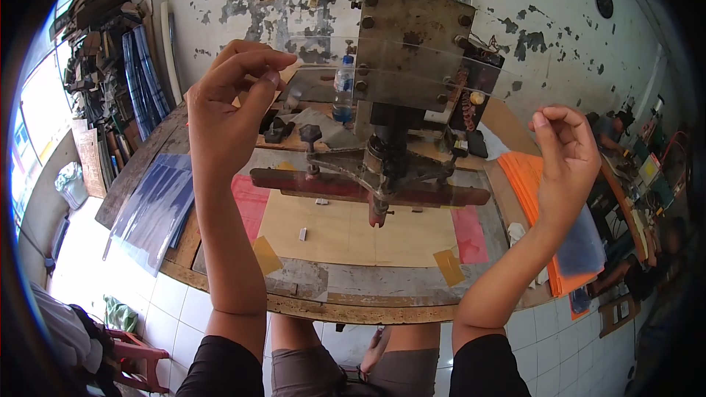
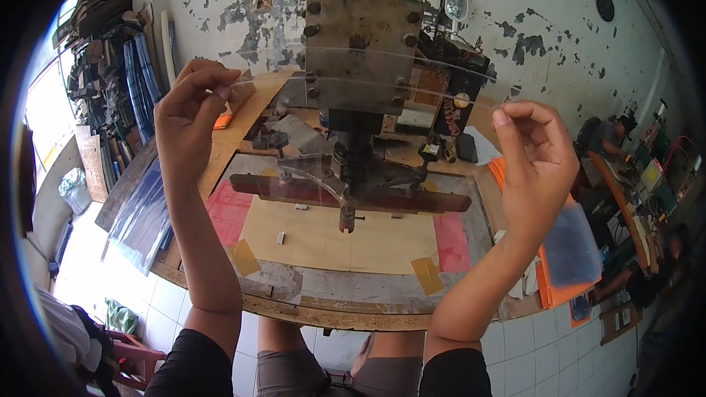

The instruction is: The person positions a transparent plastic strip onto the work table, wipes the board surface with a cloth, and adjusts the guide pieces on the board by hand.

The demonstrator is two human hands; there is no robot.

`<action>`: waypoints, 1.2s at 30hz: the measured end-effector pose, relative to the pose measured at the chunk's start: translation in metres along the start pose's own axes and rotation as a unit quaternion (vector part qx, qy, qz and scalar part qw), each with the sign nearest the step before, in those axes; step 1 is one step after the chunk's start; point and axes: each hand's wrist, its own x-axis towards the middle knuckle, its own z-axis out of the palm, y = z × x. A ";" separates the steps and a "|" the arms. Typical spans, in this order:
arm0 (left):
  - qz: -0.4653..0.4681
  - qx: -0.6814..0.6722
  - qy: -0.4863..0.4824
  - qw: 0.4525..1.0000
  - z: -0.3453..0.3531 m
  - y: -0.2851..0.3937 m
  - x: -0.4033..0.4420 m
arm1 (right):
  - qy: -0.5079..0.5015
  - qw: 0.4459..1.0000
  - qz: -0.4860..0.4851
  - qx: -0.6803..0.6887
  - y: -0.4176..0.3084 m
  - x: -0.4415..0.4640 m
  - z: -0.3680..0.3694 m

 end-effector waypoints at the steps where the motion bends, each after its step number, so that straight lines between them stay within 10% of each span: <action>1: -0.002 0.001 0.002 1.000 0.000 0.000 0.000 | -0.003 1.000 0.000 -0.002 0.000 0.000 0.000; 36: -0.019 0.053 0.002 0.998 0.000 0.005 0.000 | -0.022 1.000 -0.011 0.001 -0.008 -0.003 0.006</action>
